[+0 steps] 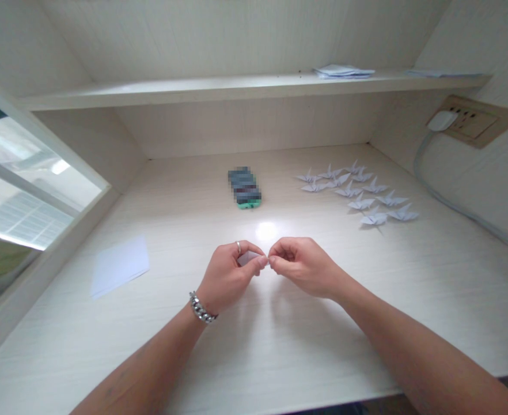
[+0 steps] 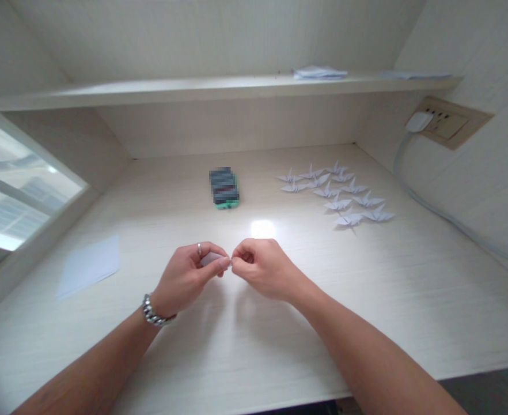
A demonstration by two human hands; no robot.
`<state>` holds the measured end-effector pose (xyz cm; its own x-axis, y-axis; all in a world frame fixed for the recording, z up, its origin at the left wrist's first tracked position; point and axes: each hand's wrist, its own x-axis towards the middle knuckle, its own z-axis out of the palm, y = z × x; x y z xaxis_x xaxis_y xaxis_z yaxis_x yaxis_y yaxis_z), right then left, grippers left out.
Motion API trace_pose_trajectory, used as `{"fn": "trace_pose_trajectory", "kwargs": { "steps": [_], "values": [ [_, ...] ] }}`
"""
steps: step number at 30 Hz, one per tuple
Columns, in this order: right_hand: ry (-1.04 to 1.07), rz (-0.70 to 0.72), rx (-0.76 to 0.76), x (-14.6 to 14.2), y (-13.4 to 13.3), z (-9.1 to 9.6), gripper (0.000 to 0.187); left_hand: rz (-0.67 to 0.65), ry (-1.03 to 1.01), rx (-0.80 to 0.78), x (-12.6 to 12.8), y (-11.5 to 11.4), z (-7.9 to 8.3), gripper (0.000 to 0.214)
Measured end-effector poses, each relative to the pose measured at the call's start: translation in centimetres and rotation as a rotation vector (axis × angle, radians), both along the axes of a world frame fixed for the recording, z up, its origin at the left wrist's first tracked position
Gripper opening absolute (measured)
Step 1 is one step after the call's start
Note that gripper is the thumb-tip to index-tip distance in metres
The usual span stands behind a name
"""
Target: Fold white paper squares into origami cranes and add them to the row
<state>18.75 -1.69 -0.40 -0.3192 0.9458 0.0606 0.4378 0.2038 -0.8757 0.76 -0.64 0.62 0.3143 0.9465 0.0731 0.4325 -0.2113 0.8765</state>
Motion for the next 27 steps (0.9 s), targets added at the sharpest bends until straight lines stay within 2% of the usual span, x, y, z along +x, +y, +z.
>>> {"fn": "trace_pose_trajectory", "kwargs": {
  "steps": [11, 18, 23, 27],
  "values": [
    [0.047, 0.003, -0.026, 0.08, 0.15, -0.04, 0.013, -0.004, -0.007, -0.004, -0.23, 0.08, 0.10, 0.011],
    [0.214, 0.048, -0.172, 0.19, 0.36, -0.16, 0.014, 0.001, -0.070, -0.057, -0.34, 0.06, 0.29, 0.011],
    [0.285, -0.007, -0.235, 0.19, 0.61, -0.33, 0.013, 0.037, -0.113, -0.066, -0.94, 0.41, 0.16, 0.013],
    [0.285, -0.011, -0.189, 0.05, 0.56, -0.30, 0.010, 0.033, -0.119, -0.067, -0.90, 0.49, -0.09, 0.014]
  ]
}}
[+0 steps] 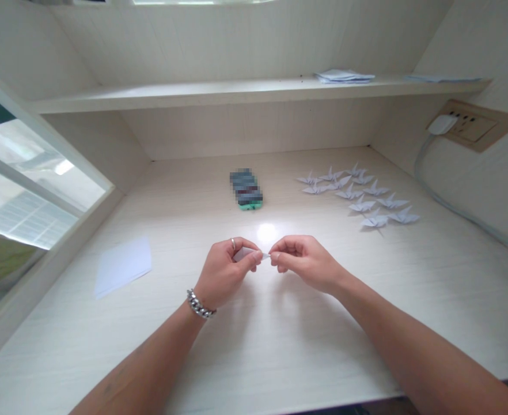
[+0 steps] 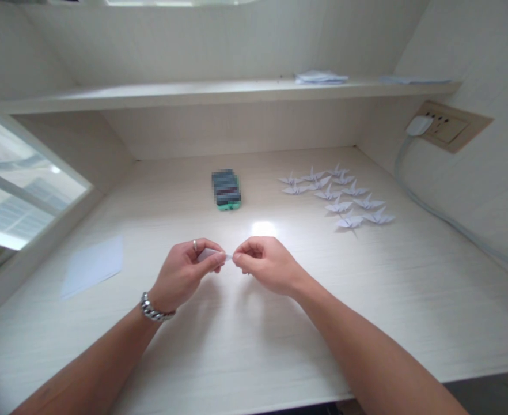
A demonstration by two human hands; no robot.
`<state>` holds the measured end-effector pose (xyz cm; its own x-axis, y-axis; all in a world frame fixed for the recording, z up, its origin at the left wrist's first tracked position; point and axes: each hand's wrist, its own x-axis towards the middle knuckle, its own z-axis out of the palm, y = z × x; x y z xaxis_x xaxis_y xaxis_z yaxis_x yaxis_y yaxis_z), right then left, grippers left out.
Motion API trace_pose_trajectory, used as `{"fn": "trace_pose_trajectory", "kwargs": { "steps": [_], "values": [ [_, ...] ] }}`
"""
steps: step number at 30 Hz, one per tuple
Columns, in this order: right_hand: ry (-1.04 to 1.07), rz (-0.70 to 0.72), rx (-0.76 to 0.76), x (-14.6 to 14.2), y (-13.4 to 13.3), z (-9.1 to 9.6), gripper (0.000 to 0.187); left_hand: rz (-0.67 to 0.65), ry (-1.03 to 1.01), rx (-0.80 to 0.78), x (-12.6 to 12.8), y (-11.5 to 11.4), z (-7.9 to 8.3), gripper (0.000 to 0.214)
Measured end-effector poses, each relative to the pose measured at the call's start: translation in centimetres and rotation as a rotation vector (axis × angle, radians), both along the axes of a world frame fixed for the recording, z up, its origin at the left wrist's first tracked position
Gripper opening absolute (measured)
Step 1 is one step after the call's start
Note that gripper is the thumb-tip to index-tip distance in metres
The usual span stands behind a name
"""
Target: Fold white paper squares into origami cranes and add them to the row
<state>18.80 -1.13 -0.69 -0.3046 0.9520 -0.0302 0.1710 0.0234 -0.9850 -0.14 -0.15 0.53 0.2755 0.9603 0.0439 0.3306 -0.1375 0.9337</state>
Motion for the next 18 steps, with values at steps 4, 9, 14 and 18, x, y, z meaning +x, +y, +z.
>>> {"fn": "trace_pose_trajectory", "kwargs": {
  "steps": [4, 9, 14, 18],
  "values": [
    [-0.023, 0.004, 0.048, 0.0, -0.1, -0.1, 0.010, -0.018, 0.007, 0.011, 0.3, -0.1, -0.2, 0.013],
    [0.052, -0.025, -0.001, 0.0, 0.0, -0.2, 0.010, 0.057, -0.048, -0.015, 0.3, -0.2, -0.3, 0.014],
    [0.110, -0.049, 0.048, -0.8, 0.0, -0.6, 0.017, 0.069, -0.108, 0.001, 0.6, -0.2, -0.5, 0.016],
    [0.168, -0.106, 0.033, -1.0, 0.1, -1.2, 0.013, 0.032, -0.135, -0.022, 1.0, -0.3, -0.7, 0.016]
  ]
}}
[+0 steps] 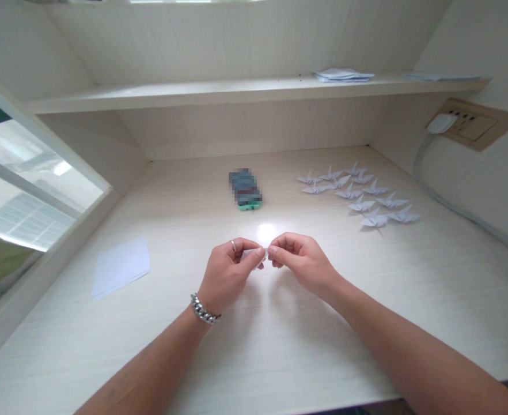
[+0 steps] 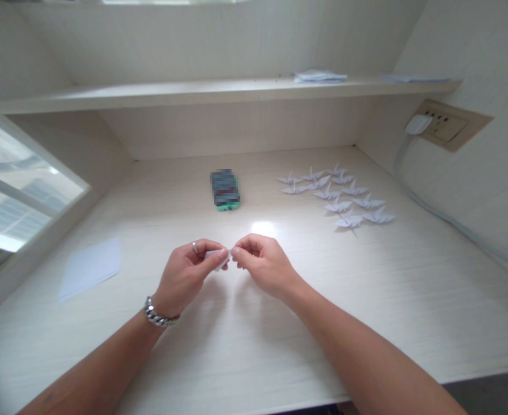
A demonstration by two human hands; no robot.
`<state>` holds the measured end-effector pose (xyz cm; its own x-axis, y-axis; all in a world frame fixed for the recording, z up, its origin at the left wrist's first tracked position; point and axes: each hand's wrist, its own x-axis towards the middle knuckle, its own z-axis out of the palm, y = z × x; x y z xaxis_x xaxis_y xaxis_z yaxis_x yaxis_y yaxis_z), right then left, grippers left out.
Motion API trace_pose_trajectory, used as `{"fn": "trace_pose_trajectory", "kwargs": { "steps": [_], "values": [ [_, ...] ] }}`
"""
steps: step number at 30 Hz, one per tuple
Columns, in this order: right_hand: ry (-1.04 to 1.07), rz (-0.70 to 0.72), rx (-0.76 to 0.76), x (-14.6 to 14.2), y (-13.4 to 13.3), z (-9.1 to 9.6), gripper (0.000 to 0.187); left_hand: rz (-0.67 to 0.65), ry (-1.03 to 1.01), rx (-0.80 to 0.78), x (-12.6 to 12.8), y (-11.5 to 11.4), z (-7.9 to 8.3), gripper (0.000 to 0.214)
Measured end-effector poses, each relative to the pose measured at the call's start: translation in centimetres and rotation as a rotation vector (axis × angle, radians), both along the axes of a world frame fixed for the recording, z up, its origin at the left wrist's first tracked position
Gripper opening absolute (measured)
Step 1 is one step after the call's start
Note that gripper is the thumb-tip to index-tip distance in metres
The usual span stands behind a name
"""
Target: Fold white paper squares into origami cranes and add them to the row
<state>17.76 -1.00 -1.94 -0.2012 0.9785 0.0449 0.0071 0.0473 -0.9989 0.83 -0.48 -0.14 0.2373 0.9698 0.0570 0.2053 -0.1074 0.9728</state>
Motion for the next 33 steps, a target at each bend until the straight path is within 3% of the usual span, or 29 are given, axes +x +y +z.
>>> {"fn": "trace_pose_trajectory", "kwargs": {
  "steps": [3, 7, 10, 21, 26, 33],
  "values": [
    [-0.034, -0.015, 0.019, 0.1, 0.0, 0.0, 0.012, -0.027, 0.032, -0.008, 0.1, -0.1, -0.1, 0.016],
    [-0.279, 0.016, 0.106, 0.4, -0.4, 0.7, 0.011, -0.100, 0.181, 0.067, 0.1, -0.2, 0.0, 0.018],
    [-0.328, 0.053, 0.119, 0.5, -0.4, 1.0, 0.013, -0.133, 0.233, 0.103, 0.0, -0.3, 0.2, 0.019],
    [0.006, 0.002, -0.036, 2.4, 0.9, 1.3, 0.011, -0.094, 0.173, 0.021, -0.2, -0.5, 1.0, 0.016],
    [0.126, -0.206, -0.060, 4.0, 1.7, 1.8, 0.013, -0.074, 0.208, -0.014, -0.9, 0.0, 0.8, 0.011],
    [-0.220, 0.081, 0.058, 2.0, 0.5, 0.9, 0.012, -0.125, 0.169, 0.010, 0.0, 0.2, 0.1, 0.016]
  ]
}}
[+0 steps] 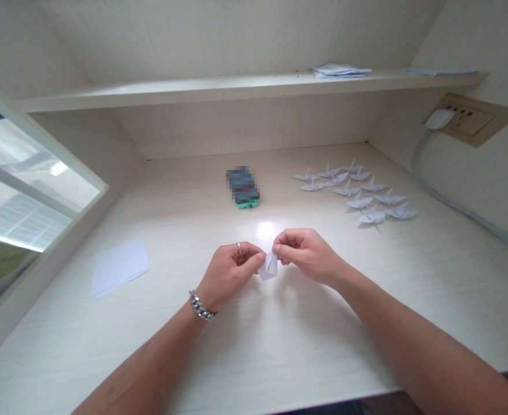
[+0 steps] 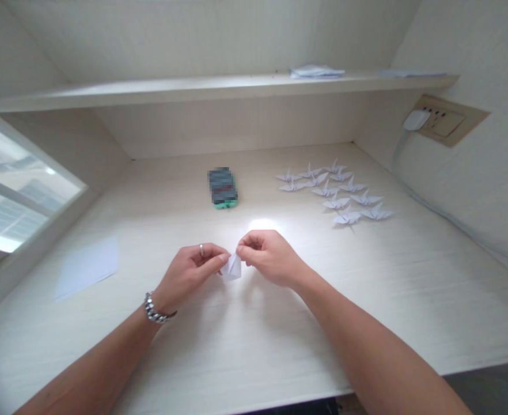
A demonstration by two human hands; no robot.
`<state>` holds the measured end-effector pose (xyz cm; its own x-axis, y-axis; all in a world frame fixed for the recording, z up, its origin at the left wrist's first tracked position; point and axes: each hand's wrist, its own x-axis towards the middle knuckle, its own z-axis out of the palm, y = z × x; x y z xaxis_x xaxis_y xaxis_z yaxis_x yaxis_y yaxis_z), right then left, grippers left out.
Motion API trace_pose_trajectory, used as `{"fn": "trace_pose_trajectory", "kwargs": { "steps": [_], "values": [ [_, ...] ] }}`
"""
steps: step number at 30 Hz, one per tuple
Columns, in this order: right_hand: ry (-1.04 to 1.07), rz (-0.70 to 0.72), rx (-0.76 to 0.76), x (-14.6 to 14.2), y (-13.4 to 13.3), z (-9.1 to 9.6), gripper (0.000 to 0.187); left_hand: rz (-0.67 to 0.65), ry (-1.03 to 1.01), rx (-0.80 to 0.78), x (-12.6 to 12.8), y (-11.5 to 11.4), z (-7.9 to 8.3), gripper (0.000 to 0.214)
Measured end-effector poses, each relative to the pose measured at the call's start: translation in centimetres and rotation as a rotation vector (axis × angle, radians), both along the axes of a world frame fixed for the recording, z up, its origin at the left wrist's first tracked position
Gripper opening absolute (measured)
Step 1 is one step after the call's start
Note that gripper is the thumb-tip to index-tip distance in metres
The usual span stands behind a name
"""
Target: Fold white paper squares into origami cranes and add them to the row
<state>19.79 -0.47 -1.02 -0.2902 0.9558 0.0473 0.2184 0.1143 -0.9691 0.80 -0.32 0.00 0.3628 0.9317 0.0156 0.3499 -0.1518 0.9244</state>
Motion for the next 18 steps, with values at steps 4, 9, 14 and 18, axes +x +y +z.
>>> {"fn": "trace_pose_trajectory", "kwargs": {
  "steps": [4, 9, 14, 18],
  "values": [
    [-0.056, 0.052, -0.003, -0.7, -0.3, -0.2, 0.014, -0.054, 0.019, 0.018, 0.2, -0.3, 0.0, 0.017],
    [0.217, -0.094, -0.079, 1.1, 0.6, 0.4, 0.011, -0.001, 0.029, -0.014, -0.3, -0.2, 0.4, 0.013],
    [0.316, -0.195, -0.106, 1.9, 1.0, 0.9, 0.013, 0.006, -0.016, -0.026, -0.7, 0.1, 0.1, 0.012],
    [0.269, -0.117, -0.106, 1.0, 0.7, 0.7, 0.014, 0.000, -0.157, -0.048, -0.4, 0.1, -0.4, 0.019]
  ]
}}
